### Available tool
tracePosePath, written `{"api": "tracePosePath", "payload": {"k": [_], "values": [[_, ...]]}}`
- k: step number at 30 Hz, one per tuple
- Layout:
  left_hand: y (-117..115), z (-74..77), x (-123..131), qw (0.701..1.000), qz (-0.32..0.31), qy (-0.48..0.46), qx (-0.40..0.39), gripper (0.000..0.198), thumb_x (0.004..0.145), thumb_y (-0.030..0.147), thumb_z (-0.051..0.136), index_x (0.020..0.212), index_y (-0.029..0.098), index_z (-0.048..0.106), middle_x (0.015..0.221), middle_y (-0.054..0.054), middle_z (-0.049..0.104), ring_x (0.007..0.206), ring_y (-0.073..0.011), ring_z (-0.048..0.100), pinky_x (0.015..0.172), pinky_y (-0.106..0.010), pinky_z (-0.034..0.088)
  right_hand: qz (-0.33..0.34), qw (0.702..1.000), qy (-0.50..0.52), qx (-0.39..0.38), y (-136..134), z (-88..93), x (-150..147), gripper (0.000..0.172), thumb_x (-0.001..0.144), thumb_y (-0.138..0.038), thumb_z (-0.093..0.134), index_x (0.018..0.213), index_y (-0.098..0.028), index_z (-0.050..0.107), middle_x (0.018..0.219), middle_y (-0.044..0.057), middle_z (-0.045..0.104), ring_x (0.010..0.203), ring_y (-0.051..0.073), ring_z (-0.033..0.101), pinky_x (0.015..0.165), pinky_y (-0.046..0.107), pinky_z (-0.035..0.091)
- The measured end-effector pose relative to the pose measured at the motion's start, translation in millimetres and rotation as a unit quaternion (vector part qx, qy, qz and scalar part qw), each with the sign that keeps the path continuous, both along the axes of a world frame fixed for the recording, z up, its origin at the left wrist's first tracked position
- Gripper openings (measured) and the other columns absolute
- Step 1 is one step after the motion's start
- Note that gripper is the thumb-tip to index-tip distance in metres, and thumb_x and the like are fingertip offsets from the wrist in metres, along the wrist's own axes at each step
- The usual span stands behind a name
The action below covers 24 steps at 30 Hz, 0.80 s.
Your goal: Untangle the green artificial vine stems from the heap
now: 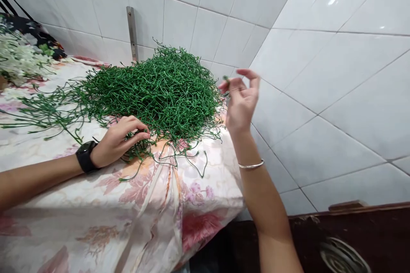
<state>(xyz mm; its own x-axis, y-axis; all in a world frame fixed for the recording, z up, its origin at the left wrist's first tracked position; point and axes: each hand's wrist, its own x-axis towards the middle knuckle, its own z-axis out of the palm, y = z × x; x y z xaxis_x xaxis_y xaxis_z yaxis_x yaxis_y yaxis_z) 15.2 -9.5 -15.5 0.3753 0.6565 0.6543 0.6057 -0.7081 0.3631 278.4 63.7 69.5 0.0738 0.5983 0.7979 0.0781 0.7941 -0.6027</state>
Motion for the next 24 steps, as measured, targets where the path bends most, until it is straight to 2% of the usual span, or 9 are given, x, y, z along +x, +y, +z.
{"api": "tracePosePath", "payload": {"k": [2, 4, 6, 8, 10, 13, 16, 20, 24], "values": [[1, 0.1, 0, 1.000, -0.007, -0.016, -0.011, 0.014, 0.083, 0.029, 0.049, 0.081, 0.016, 0.053, 0.077, -0.003, 0.056, 0.074, -0.0141, 0.050, 0.067, -0.027, 0.038, -0.013, 0.995, -0.100, 0.014, -7, -14.9, -22, 0.016, 0.085, -0.031, 0.044, 0.099, -0.025, 0.039, 0.072, -0.002, 0.053, 0.069, 0.011, 0.057, 0.069, 0.028, 0.045], [2, 0.6, -1, 0.999, -0.017, -0.024, -0.022, 0.014, 0.082, 0.029, 0.051, 0.083, 0.015, 0.054, 0.078, -0.003, 0.057, 0.075, -0.0134, 0.051, 0.068, -0.026, 0.039, -0.033, 0.970, -0.238, 0.030, -14, -28.0, -39, 0.021, 0.086, -0.032, 0.043, 0.106, -0.025, 0.040, 0.085, 0.002, 0.059, 0.083, 0.015, 0.059, 0.079, 0.034, 0.043], [3, 1.3, -1, 0.999, -0.018, -0.029, -0.025, 0.016, 0.080, 0.030, 0.054, 0.086, 0.015, 0.053, 0.081, -0.003, 0.058, 0.077, -0.0130, 0.052, 0.069, -0.025, 0.041, -0.063, 0.923, -0.376, 0.043, -21, -36.5, -50, 0.030, 0.085, -0.033, 0.045, 0.113, -0.024, 0.040, 0.109, 0.005, 0.056, 0.109, 0.020, 0.049, 0.093, 0.040, 0.034], [2, 2.2, -1, 0.999, -0.015, -0.035, -0.020, 0.019, 0.078, 0.030, 0.056, 0.089, 0.015, 0.052, 0.085, -0.003, 0.058, 0.079, -0.0128, 0.052, 0.072, -0.025, 0.042, -0.088, 0.883, -0.458, 0.054, -28, -40.8, -57, 0.035, 0.084, -0.034, 0.046, 0.117, -0.024, 0.040, 0.128, 0.005, 0.044, 0.125, 0.022, 0.032, 0.100, 0.043, 0.023], [1, 3.0, -1, 0.999, -0.016, -0.038, -0.013, 0.022, 0.077, 0.030, 0.059, 0.092, 0.015, 0.051, 0.087, -0.003, 0.058, 0.080, -0.0127, 0.052, 0.073, -0.025, 0.043, -0.089, 0.874, -0.473, 0.066, -37, -42.8, -62, 0.030, 0.085, -0.032, 0.045, 0.113, -0.024, 0.044, 0.129, 0.003, 0.044, 0.126, 0.020, 0.029, 0.100, 0.040, 0.021], [0, 3.3, 0, 0.999, -0.021, -0.033, 0.004, 0.026, 0.074, 0.029, 0.061, 0.093, 0.015, 0.050, 0.088, -0.003, 0.058, 0.079, -0.0125, 0.052, 0.072, -0.025, 0.044, -0.060, 0.883, -0.457, 0.081, -49, -45.1, -70, 0.015, 0.085, -0.030, 0.044, 0.092, -0.022, 0.056, 0.110, 0.001, 0.058, 0.114, 0.017, 0.043, 0.095, 0.036, 0.023], [-1, 2.6, 0, 0.999, -0.027, -0.026, 0.028, 0.026, 0.075, 0.027, 0.061, 0.095, 0.015, 0.049, 0.088, -0.004, 0.057, 0.080, -0.0128, 0.051, 0.072, -0.026, 0.044, -0.016, 0.887, -0.455, 0.071, -56, -49.2, -78, 0.016, 0.081, -0.033, 0.051, 0.077, -0.020, 0.060, 0.100, 0.001, 0.060, 0.104, 0.016, 0.049, 0.090, 0.035, 0.025], [-1, 2.5, 0, 0.997, -0.056, -0.023, 0.047, 0.021, 0.079, 0.023, 0.056, 0.096, 0.014, 0.048, 0.089, -0.005, 0.056, 0.083, -0.0134, 0.051, 0.073, -0.026, 0.044, 0.028, 0.895, -0.442, 0.049, -59, -55.0, -85, 0.017, 0.073, -0.036, 0.061, 0.077, -0.020, 0.062, 0.098, 0.002, 0.060, 0.098, 0.016, 0.050, 0.085, 0.034, 0.027], [-2, 4.6, -2, 0.995, -0.076, -0.015, 0.059, 0.023, 0.079, 0.022, 0.056, 0.099, 0.015, 0.047, 0.094, -0.006, 0.056, 0.088, -0.0147, 0.051, 0.077, -0.028, 0.043, 0.040, 0.907, -0.419, 0.027, -61, -54.2, -85, 0.012, 0.075, -0.031, 0.059, 0.072, -0.020, 0.061, 0.099, 0.002, 0.060, 0.097, 0.016, 0.050, 0.083, 0.034, 0.029]]}}
